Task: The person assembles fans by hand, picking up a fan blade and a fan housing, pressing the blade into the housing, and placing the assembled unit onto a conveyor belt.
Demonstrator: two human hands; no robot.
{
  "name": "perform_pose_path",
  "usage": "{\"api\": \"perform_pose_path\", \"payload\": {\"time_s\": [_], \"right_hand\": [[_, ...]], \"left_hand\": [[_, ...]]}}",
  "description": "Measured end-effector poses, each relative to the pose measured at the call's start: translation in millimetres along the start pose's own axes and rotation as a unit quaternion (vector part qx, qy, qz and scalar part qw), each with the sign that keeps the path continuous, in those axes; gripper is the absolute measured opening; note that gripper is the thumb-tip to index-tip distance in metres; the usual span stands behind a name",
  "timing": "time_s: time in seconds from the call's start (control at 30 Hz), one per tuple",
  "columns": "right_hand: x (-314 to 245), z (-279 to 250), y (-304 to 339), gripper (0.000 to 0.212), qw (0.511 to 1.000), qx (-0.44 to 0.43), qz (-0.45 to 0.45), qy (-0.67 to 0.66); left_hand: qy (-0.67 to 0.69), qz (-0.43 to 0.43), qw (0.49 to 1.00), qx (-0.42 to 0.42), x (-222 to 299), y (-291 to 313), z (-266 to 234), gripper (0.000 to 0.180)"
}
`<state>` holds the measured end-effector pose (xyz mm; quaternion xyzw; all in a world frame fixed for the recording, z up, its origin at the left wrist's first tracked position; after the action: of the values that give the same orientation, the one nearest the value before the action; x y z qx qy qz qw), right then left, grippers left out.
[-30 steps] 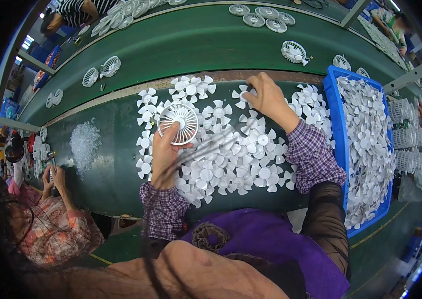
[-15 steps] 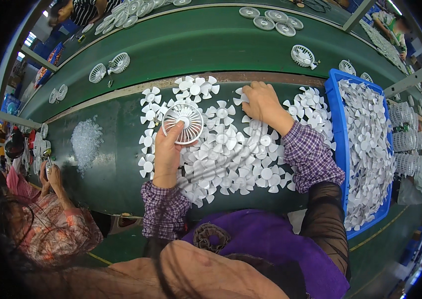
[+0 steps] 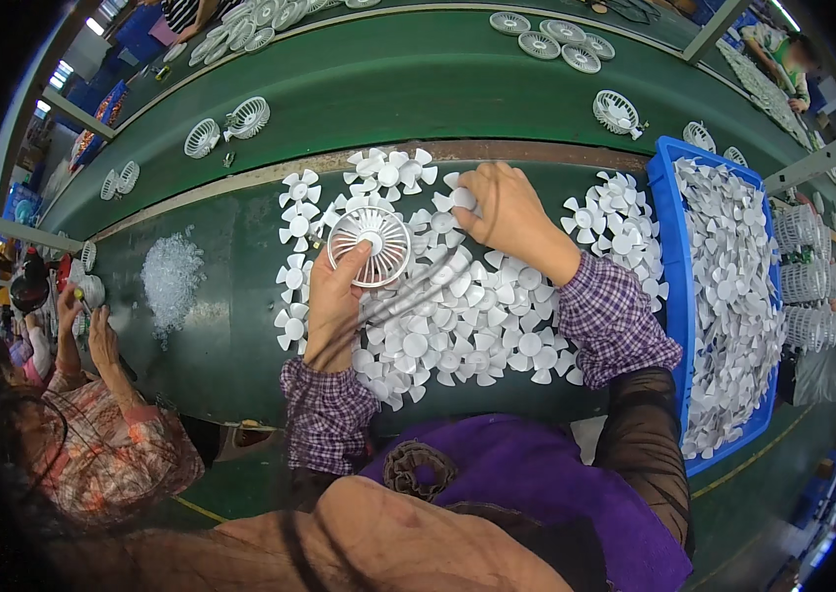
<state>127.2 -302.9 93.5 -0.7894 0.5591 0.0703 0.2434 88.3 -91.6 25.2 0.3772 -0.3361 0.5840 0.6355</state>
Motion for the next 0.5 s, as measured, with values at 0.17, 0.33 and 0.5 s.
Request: {"api": "perform_pose_path", "payload": {"time_s": [0.17,0.33,0.5], "right_hand": [[-31.7,-10.7,1.9,0.031,0.998,-0.005,-0.031,-0.048],[-51.0,-18.7,5.9,0.032,0.995,-0.004,-0.062,-0.071],[-51.3,-15.9,7.9,0.032,0.995,0.004,-0.065,-0.076]], "left_hand": [[-0.007,0.005,1.0,-0.005,3.2,1.6,1.7,0.033],[-0.012,0.009,1.0,0.0,7.6,3.6,5.8,0.033],[-0.009,0.006,1.0,0.007,8.6,4.2,6.0,0.032]]}}
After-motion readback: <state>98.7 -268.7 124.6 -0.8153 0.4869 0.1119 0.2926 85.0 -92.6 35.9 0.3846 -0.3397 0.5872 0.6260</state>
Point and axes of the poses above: each hand's wrist, its own y-axis away from the middle knuckle, its own z-axis out of the palm, x = y × z, the point moved 8 cm from there along -y, towards the middle knuckle, and after that the axes turned 8 degrees about z, right-handed, at the moved point
